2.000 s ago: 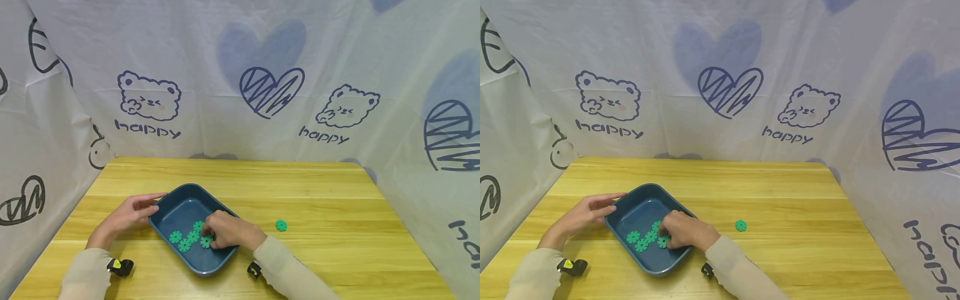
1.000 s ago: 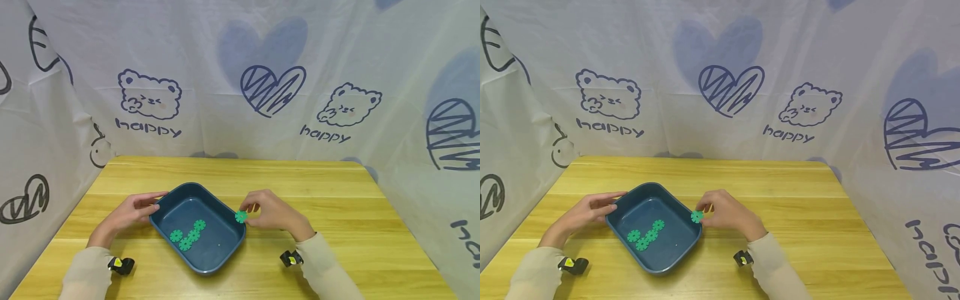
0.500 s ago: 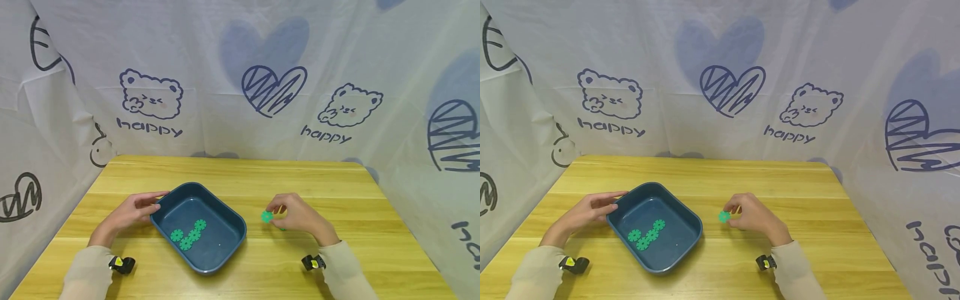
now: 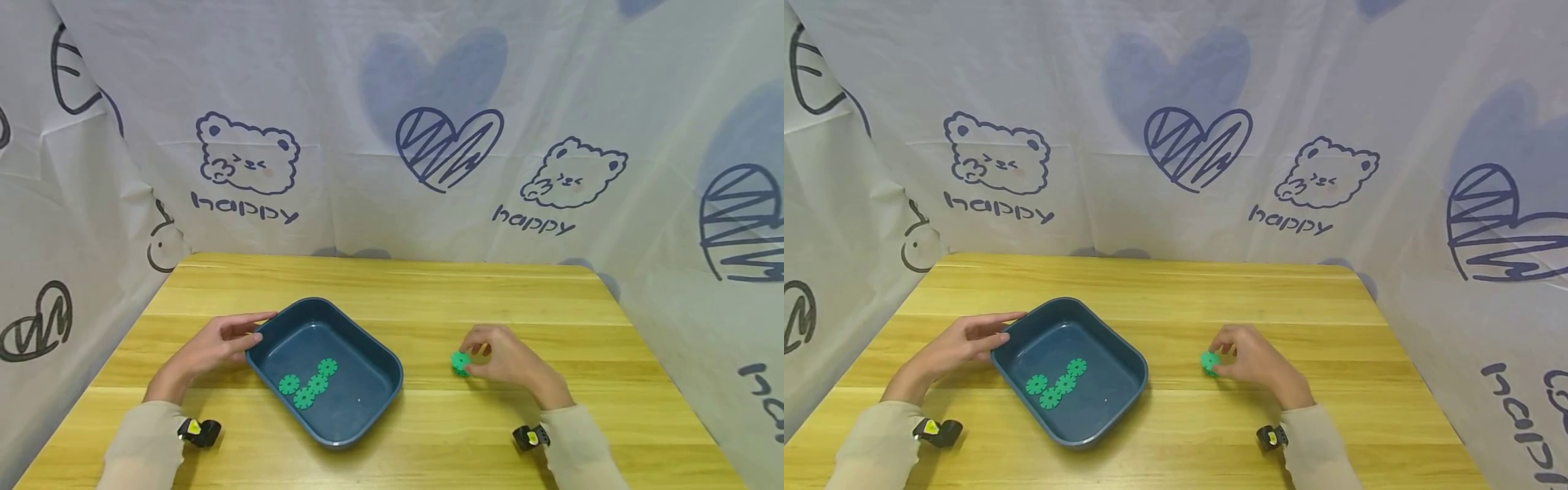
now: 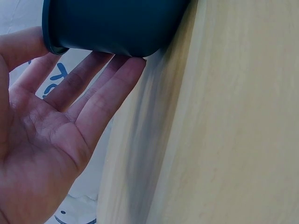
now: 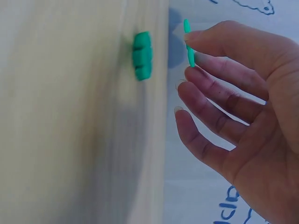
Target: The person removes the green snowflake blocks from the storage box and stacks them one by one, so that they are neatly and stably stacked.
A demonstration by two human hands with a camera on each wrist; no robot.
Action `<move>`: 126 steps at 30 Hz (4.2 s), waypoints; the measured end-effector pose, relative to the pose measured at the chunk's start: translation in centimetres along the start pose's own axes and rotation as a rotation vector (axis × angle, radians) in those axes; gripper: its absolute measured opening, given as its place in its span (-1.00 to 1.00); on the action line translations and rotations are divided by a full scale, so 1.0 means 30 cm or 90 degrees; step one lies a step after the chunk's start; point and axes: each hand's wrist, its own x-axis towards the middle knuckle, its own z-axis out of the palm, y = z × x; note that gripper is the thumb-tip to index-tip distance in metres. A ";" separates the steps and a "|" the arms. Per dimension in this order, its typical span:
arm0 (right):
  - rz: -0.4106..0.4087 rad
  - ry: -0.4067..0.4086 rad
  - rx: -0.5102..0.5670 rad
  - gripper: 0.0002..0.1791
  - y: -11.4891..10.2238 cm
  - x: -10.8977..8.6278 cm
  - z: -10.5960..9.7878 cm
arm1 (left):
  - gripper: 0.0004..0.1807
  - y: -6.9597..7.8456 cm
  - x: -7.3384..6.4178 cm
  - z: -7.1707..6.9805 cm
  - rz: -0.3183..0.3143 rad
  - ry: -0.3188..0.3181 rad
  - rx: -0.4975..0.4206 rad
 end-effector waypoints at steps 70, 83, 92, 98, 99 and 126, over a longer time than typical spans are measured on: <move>-0.067 -0.032 0.042 -0.70 -0.113 0.081 -0.011 | -0.43 -0.003 0.004 0.005 0.019 -0.006 0.001; -0.161 -0.088 0.112 -0.70 -0.324 0.216 0.066 | -0.44 -0.010 0.002 0.004 0.017 -0.010 -0.017; -0.214 -0.126 0.114 -0.71 -0.396 0.282 0.151 | -0.42 -0.012 0.000 0.001 0.012 -0.014 -0.018; -0.226 -0.143 0.103 -0.70 -0.419 0.315 0.212 | -0.42 -0.002 0.001 0.004 0.006 -0.016 -0.024; -0.228 -0.147 0.101 -0.70 -0.422 0.321 0.223 | -0.42 -0.001 0.001 0.005 0.006 -0.016 -0.024; -0.263 -0.255 -0.070 -0.64 -0.550 0.395 0.379 | -0.44 0.005 -0.005 0.008 0.014 -0.001 -0.001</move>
